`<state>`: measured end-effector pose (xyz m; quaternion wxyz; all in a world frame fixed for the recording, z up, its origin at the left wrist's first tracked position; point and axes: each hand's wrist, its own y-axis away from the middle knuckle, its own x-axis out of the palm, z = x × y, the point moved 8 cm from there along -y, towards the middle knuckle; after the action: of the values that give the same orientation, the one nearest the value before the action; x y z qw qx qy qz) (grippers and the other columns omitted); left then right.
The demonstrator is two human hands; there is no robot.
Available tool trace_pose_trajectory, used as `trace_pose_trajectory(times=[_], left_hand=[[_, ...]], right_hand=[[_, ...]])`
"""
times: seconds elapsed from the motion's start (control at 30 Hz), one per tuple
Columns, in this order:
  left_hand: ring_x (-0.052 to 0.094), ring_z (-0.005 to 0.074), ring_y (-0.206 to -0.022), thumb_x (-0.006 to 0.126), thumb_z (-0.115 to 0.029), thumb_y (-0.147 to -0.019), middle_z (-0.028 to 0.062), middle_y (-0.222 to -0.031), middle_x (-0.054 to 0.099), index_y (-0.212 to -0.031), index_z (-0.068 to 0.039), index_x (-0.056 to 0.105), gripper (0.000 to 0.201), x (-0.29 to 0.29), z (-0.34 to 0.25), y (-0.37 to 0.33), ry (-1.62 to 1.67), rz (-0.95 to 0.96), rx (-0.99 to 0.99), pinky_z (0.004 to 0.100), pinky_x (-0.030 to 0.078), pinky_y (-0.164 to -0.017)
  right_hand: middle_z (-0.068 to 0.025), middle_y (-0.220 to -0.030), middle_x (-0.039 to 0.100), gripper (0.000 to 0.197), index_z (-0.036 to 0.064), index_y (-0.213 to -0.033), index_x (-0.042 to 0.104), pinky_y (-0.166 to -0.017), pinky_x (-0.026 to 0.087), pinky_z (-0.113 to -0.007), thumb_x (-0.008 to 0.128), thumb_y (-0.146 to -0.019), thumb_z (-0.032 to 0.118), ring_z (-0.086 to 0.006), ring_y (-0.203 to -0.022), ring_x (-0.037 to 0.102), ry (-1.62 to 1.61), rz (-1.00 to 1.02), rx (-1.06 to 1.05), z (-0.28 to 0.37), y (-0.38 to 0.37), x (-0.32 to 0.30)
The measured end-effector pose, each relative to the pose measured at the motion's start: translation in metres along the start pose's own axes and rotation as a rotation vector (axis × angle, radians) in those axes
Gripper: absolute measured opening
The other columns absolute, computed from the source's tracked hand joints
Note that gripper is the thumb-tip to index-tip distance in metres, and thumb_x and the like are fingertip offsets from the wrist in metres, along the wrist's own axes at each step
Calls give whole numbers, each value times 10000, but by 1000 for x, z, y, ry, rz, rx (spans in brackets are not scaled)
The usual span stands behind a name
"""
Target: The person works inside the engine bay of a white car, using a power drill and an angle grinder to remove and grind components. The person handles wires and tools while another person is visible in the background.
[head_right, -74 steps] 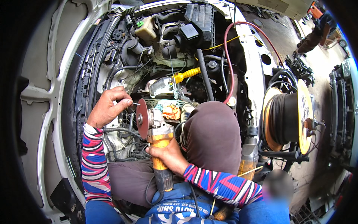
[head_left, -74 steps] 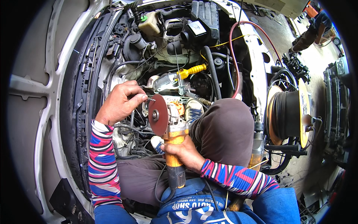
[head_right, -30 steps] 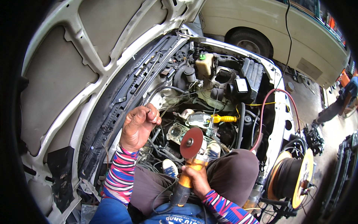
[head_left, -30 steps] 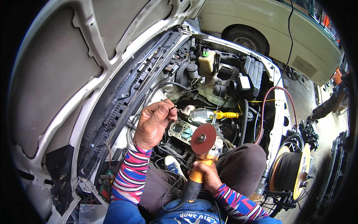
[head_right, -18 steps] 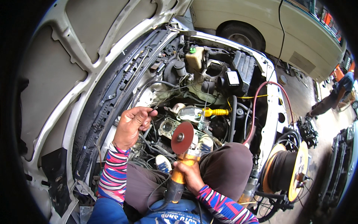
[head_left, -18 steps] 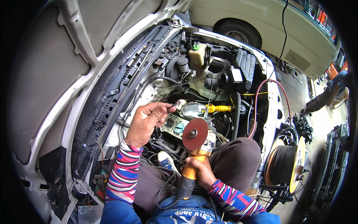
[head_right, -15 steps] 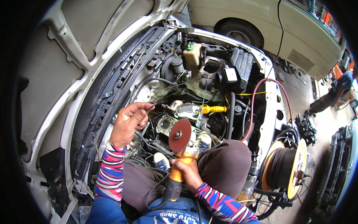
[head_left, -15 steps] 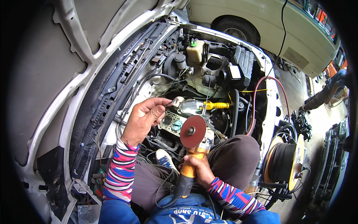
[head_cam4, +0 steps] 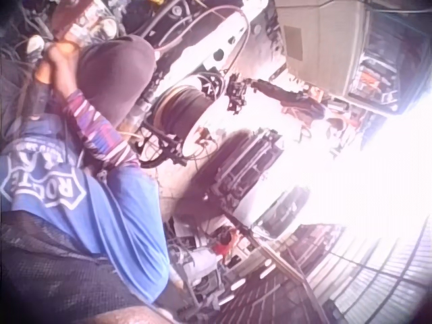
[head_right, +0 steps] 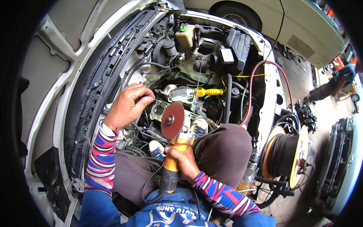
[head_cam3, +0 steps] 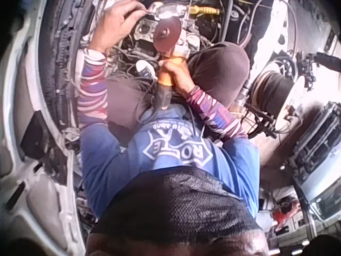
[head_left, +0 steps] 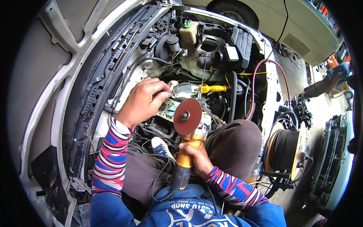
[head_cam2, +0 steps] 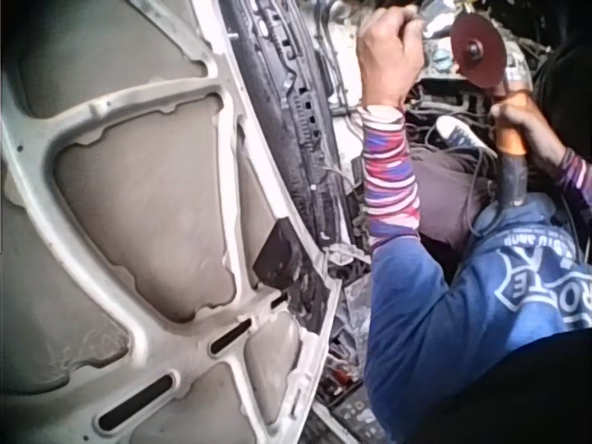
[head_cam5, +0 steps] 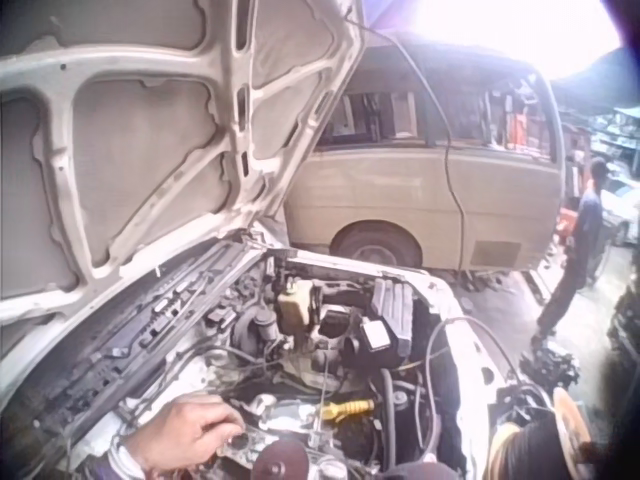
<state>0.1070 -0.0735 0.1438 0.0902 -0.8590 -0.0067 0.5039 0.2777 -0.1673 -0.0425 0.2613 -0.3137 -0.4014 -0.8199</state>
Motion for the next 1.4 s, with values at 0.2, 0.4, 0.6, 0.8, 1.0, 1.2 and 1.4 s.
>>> trace_pose_trajectory(times=[0.2,0.4,0.6,0.8,1.0,1.2,1.4], left_hand=[[630,299,-842,668,-105,-903,116,-843,668,-922,-9,697,102,15,-2,-7,-67,69,58,395,497,-791],[604,301,-873,667,-109,-906,109,-848,645,-919,-28,696,87,28,-2,-13,-136,126,96,406,486,-819],[590,307,-860,671,-107,-897,114,-839,633,-909,-21,695,90,35,-4,-19,-133,140,120,407,480,-806],[586,309,-851,669,-102,-888,120,-835,630,-897,-14,695,92,38,-4,-20,-140,162,114,410,476,-794],[590,307,-835,668,-106,-884,120,-807,626,-883,-12,699,99,40,-1,-21,-134,168,103,417,476,-793],[593,310,-840,668,-114,-891,124,-803,622,-885,-10,700,109,42,-1,-20,-124,196,90,418,476,-792],[600,311,-844,670,-119,-896,126,-807,627,-885,-9,699,115,44,0,-20,-120,202,85,416,477,-795]], right_hand=[[-91,-929,654,404,33,-1192,514,-710,616,-393,738,-880,155,-245,-782,715,8,17,-10,-2,-3,-1],[-92,-933,659,382,35,-1181,528,-725,611,-382,736,-886,161,-242,-791,713,38,28,-8,-2,-3,-1],[-87,-940,656,378,30,-1182,528,-701,614,-379,730,-886,149,-241,-770,713,23,32,-17,-1,-3,0],[-76,-968,636,423,38,-1231,505,-706,623,-386,723,-880,129,-232,-767,706,28,28,-20,1,-3,1],[-64,-979,632,439,44,-1247,499,-722,630,-381,724,-880,126,-209,-786,691,22,27,-11,-2,-3,0],[-61,-959,639,402,46,-1216,520,-704,618,-366,725,-881,134,-211,-756,697,20,29,-18,-2,-4,0],[-57,-935,644,379,45,-1188,534,-672,605,-359,732,-881,145,-215,-742,701,14,20,-40,0,-3,0]])
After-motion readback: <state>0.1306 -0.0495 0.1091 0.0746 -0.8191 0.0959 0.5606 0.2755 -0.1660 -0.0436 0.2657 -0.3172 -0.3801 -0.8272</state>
